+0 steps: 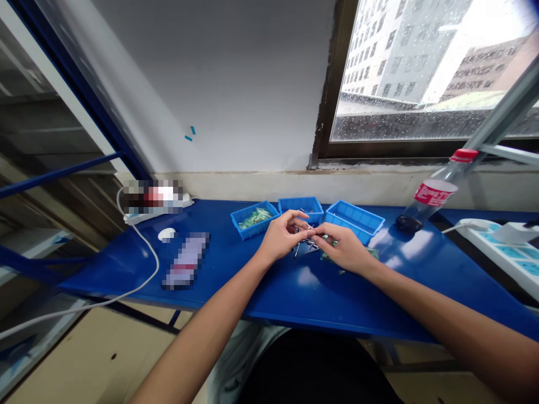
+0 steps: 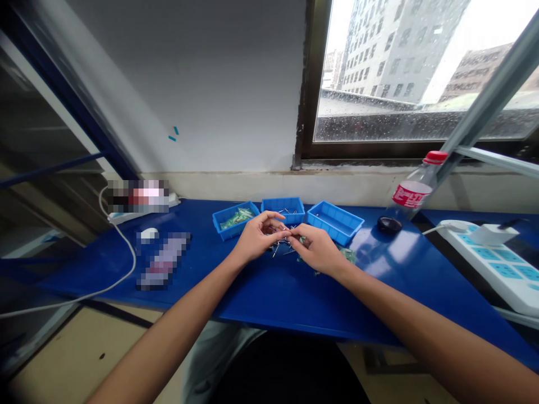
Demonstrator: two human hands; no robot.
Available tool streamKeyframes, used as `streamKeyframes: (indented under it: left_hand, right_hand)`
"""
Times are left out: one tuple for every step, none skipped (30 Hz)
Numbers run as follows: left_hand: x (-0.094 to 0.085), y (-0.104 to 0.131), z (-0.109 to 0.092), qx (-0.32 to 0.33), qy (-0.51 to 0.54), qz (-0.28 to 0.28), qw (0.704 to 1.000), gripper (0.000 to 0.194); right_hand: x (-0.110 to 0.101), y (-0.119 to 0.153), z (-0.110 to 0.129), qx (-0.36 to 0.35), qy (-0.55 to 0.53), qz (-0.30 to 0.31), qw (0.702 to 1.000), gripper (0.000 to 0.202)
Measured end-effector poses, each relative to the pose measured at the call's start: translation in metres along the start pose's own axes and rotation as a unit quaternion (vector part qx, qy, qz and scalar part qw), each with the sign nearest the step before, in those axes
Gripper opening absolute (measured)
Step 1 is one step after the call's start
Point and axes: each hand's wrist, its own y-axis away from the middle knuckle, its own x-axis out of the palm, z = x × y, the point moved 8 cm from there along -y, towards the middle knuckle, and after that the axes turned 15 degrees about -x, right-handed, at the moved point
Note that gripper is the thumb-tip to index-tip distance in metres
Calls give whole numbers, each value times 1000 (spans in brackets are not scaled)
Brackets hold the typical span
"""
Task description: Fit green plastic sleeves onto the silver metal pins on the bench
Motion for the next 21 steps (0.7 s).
streamKeyframes:
  left_hand:
    - [0, 0, 0, -2, -2, 2, 1000, 45]
    - [0, 0, 0, -4, -6, 3, 1000, 46]
    - [0, 0, 0, -6, -10, 2, 1000, 47]
    - [0, 0, 0, -8, -13, 1, 1000, 47]
    - [0, 0, 0, -9, -16, 1, 1000, 47]
    - [-1, 1, -1, -9, -18, 1, 1000, 47]
    - [0, 1, -2, -6, -18, 3, 1000, 47]
    - [0, 2, -4, -3, -17, 7, 1000, 48]
    - [1, 2, -5, 1, -17, 11, 1000, 49]
    - [1, 3, -6, 3, -19, 14, 1000, 50]
    - [1, 3, -6, 4, -28, 13, 1000, 50]
    - [1, 3, -6, 4, -47, 6, 999, 48]
    - [0, 3, -5, 8, -78, -4, 997, 44]
    - [0, 3, -5, 16, -118, -19, 993, 38]
    - [-1, 3, -5, 31, -165, -33, 985, 31]
    - [0, 3, -6, 50, -212, -44, 975, 26]
    - [1, 4, -6, 68, -255, -48, 963, 23]
    - [3, 4, -5, 82, -288, -47, 953, 23]
    - [4, 4, -3, 90, -311, -44, 945, 24]
    - [5, 4, -1, 92, -327, -40, 940, 25]
    - [6, 3, 1, 89, -339, -35, 936, 28]
  right_hand:
    - [1, 0, -1, 5, -12, 2, 1000, 31]
    - [1, 0, -2, 8, -22, 2, 1000, 32]
    - [1, 0, -3, 11, -28, 2, 1000, 33]
    - [1, 0, -4, 14, -32, 0, 999, 33]
    - [0, 1, -5, 18, -33, -2, 999, 33]
    - [0, 1, -6, 23, -33, -5, 999, 33]
    - [-1, 1, -8, 30, -32, -9, 999, 32]
    - [-1, 2, -9, 38, -32, -14, 999, 32]
    - [-2, 2, -11, 47, -35, -20, 998, 32]
    - [-3, 3, -14, 58, -43, -28, 997, 32]
    - [-4, 4, -16, 70, -55, -39, 995, 33]
    - [-6, 4, -20, 81, -70, -51, 993, 33]
    - [-7, 5, -23, 91, -85, -62, 990, 34]
    - [-9, 5, -27, 100, -97, -73, 987, 35]
    - [-11, 4, -31, 107, -105, -80, 985, 36]
    - [-12, 3, -35, 111, -109, -85, 984, 37]
    - [-14, 1, -38, 113, -110, -92, 983, 40]
    - [-16, -2, -42, 115, -112, -101, 982, 42]
    - [-17, -5, -45, 116, -116, -107, 981, 44]
    - [-18, -8, -48, 118, -116, -114, 980, 46]
    - [-19, -12, -51, 126, -109, -118, 979, 48]
